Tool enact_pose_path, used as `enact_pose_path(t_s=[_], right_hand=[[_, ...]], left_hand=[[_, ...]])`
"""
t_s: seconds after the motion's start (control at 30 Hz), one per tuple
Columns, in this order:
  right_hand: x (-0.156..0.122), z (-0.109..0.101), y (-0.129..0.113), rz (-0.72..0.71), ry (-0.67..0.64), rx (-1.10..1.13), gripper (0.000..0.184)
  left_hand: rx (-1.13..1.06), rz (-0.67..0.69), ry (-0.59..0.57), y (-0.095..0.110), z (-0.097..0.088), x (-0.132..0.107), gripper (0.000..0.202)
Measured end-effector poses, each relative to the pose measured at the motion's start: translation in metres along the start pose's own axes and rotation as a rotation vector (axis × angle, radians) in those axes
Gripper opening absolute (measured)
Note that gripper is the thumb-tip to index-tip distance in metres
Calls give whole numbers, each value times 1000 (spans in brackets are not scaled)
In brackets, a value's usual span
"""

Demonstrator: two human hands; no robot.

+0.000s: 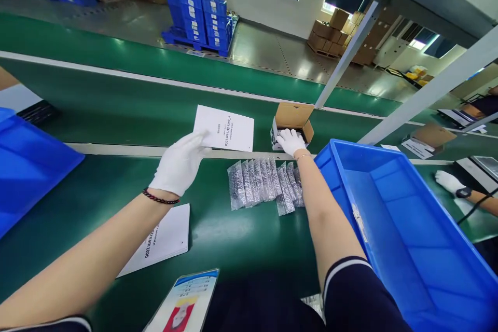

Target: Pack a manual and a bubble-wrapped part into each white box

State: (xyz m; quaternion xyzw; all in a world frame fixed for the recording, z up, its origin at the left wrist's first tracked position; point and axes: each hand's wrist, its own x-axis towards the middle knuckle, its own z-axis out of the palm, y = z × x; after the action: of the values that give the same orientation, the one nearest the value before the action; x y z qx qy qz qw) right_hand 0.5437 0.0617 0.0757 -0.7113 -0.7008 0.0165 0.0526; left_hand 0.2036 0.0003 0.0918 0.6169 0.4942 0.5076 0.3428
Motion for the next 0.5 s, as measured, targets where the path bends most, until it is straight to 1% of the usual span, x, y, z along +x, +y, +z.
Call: enact_pose_path(t_s=[0.03, 0.1, 0.13, 0.17, 0.23, 0.27, 0.3, 0.33, 0.37, 0.4, 0.43, 0.5], right_hand=[[-1, -4, 2, 30, 21, 0, 36], [-3, -23, -4, 65, 84, 1, 45], [-6, -35, -13, 24, 114, -3, 50], [-9, -46, -26, -62, 136, -15, 55], [-17, -61, -55, -278, 149, -50, 68], [-20, -65, -67, -339, 150, -62, 71], [-22, -67, -75, -338, 153, -65, 70], [-22, -67, -77, -274, 167, -62, 66], [-19, -67, -72, -176, 197, -60, 62], [-15, -66, -62, -68, 242, -66, 57], [-10, -65, -47, 36, 297, -82, 54], [0, -63, -13, 211, 409, -117, 51]], left_hand=[[20, 26, -26, -1, 4, 3, 34], [22, 54, -103, 0, 20, 10, 35], [-19, 45, -148, 2, 32, 15, 37], [-76, 27, -195, 6, 46, 19, 39], [-237, -34, -284, 19, 77, 27, 45], [-323, -57, -328, 27, 91, 30, 49], [-417, -78, -370, 35, 101, 32, 51], [-494, -87, -406, 43, 108, 34, 53], [-547, -90, -436, 50, 111, 34, 53], [-558, -80, -455, 55, 109, 35, 54], [-525, -60, -463, 59, 103, 35, 55], [-416, -33, -446, 62, 82, 35, 62]])
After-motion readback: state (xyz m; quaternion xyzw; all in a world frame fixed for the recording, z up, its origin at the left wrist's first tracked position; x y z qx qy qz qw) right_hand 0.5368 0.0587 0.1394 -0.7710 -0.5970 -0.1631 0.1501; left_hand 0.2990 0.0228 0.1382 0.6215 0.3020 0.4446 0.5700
